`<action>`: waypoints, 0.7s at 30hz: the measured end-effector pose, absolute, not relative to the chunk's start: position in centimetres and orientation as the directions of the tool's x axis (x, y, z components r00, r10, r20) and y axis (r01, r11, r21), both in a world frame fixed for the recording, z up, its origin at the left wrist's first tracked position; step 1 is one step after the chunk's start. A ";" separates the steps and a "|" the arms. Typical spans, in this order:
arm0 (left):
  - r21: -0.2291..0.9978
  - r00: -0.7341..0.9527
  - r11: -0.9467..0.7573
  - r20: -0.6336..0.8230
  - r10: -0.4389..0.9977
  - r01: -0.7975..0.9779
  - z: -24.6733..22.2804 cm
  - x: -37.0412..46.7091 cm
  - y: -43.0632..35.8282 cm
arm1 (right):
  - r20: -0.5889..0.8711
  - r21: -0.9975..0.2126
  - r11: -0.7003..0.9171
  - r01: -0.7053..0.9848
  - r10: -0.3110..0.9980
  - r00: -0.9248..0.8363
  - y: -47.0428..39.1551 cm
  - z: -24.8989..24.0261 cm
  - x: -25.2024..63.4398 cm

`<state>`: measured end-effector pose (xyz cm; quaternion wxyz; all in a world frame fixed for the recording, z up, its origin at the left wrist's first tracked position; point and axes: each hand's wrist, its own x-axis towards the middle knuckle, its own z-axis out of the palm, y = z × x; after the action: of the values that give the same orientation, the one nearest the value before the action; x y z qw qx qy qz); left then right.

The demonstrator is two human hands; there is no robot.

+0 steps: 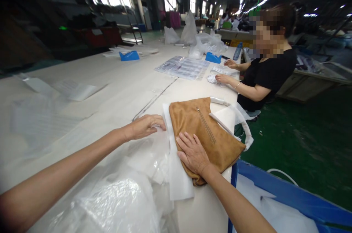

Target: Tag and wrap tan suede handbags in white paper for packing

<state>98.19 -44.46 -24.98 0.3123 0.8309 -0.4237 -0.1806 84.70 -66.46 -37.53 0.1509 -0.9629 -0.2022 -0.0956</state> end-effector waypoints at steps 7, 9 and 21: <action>0.703 0.545 -0.422 -0.059 -0.836 -0.572 -29.3 100.0 -53.3 | 0.332 -0.369 -0.840 0.397 0.279 0.901 -66.1 -37.9 84.7; 0.709 0.601 -0.454 -0.053 -0.798 -0.540 -31.4 99.9 -54.3 | 0.369 -0.396 -0.826 0.402 0.258 0.893 -66.0 -38.1 84.7; 0.499 0.760 -0.604 0.195 -0.620 -0.621 -34.0 97.0 -56.3 | 0.360 -0.424 -0.829 0.364 0.215 0.908 -66.0 -37.8 84.5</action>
<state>96.97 -56.32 -34.04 0.2791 0.8956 -0.3465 0.0010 84.48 -66.01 -37.75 0.2487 -0.9445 -0.1533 -0.1501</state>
